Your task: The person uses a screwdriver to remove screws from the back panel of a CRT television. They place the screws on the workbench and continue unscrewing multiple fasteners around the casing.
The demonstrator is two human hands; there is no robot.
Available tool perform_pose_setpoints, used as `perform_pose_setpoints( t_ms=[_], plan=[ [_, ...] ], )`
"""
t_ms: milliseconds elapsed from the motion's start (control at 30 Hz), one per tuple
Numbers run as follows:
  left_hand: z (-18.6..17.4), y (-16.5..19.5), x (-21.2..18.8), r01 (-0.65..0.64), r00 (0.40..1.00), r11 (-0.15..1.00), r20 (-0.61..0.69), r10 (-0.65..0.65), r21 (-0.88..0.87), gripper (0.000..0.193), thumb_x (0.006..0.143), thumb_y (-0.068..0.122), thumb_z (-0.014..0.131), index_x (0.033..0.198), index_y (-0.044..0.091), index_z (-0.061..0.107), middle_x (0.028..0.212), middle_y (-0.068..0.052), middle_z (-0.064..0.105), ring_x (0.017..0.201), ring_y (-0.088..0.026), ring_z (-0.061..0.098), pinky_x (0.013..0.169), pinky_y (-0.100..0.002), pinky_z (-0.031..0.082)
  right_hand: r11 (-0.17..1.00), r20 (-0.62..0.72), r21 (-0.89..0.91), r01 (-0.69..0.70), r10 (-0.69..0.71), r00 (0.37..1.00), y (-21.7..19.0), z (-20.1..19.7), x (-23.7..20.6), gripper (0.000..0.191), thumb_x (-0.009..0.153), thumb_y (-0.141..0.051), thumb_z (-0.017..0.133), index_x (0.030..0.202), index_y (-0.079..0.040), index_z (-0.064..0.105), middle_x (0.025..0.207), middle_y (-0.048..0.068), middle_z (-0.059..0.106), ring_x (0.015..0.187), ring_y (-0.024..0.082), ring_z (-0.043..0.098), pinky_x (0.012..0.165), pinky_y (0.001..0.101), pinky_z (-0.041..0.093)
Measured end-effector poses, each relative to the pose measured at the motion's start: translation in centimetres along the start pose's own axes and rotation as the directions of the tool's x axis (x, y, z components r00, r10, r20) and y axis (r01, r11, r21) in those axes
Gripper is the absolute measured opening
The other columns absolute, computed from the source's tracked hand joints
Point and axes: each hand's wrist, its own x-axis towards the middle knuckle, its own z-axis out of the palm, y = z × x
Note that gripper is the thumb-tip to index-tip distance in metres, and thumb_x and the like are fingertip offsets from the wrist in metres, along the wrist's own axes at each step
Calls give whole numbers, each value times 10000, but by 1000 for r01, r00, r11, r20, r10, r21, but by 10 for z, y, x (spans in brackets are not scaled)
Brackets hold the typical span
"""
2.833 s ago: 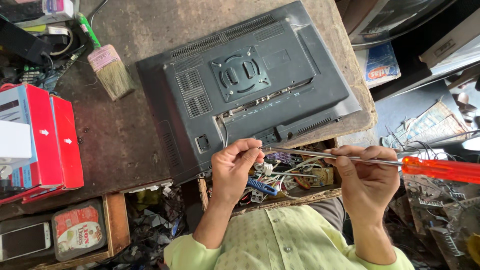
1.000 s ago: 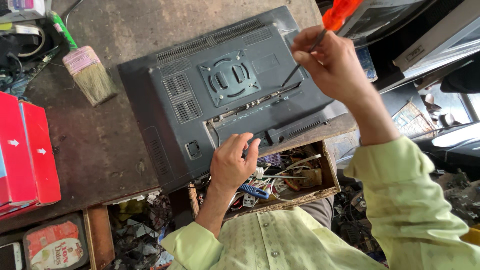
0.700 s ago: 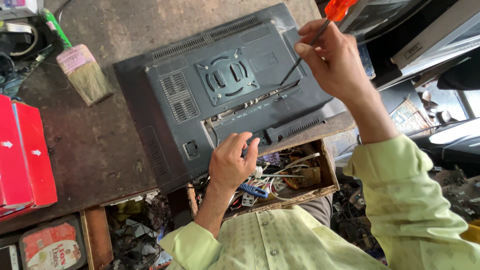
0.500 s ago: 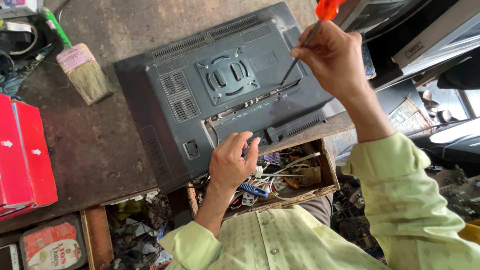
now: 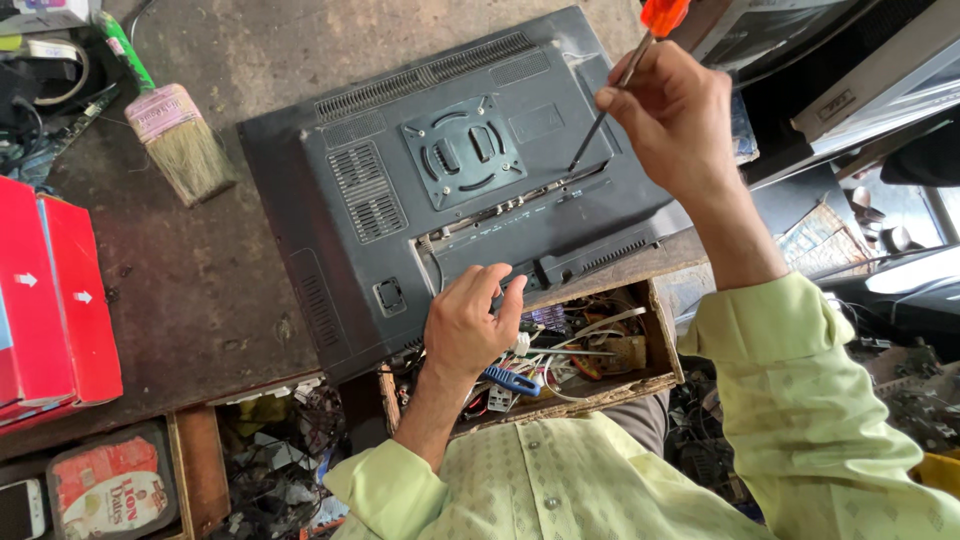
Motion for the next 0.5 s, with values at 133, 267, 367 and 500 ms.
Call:
perform_pose_setpoints(
  t_ms=[133,267,367,500],
  plan=[
    [-16,9,-6,46,999,977,-20,-51,-210,87,907,81,789,938,56,712,743,-40,641,579,-154,598,524,-298,467,959,79,256,-125,108,991,-4,7,-3,108,1021,9,672,1122,12,634,1020,37,750,993,77,740,895,222,613],
    [-65,17,-44,88,985,955,-116,-125,-282,104,883,11,787,971,19,733,743,-14,672,545,-57,510,497,-214,383,990,-30,118,-80,84,996,-4,10,-3,99,1050,33,781,1090,51,692,1012,93,761,950,121,731,859,259,613],
    [-106,0,-71,175,947,971,-244,-211,-161,91,914,31,755,1001,14,733,774,-12,674,587,-41,533,529,-200,413,987,-11,84,-134,135,991,0,6,-6,127,1089,23,790,1137,64,681,1034,115,742,971,136,701,852,262,571],
    [-164,-44,-111,391,823,919,-428,-374,-51,89,958,67,747,1019,3,736,768,-21,686,617,-39,525,555,-196,418,972,120,170,-164,145,982,18,7,-10,132,1110,5,693,1220,35,626,1110,108,723,1092,191,735,988,276,603]
  ],
)
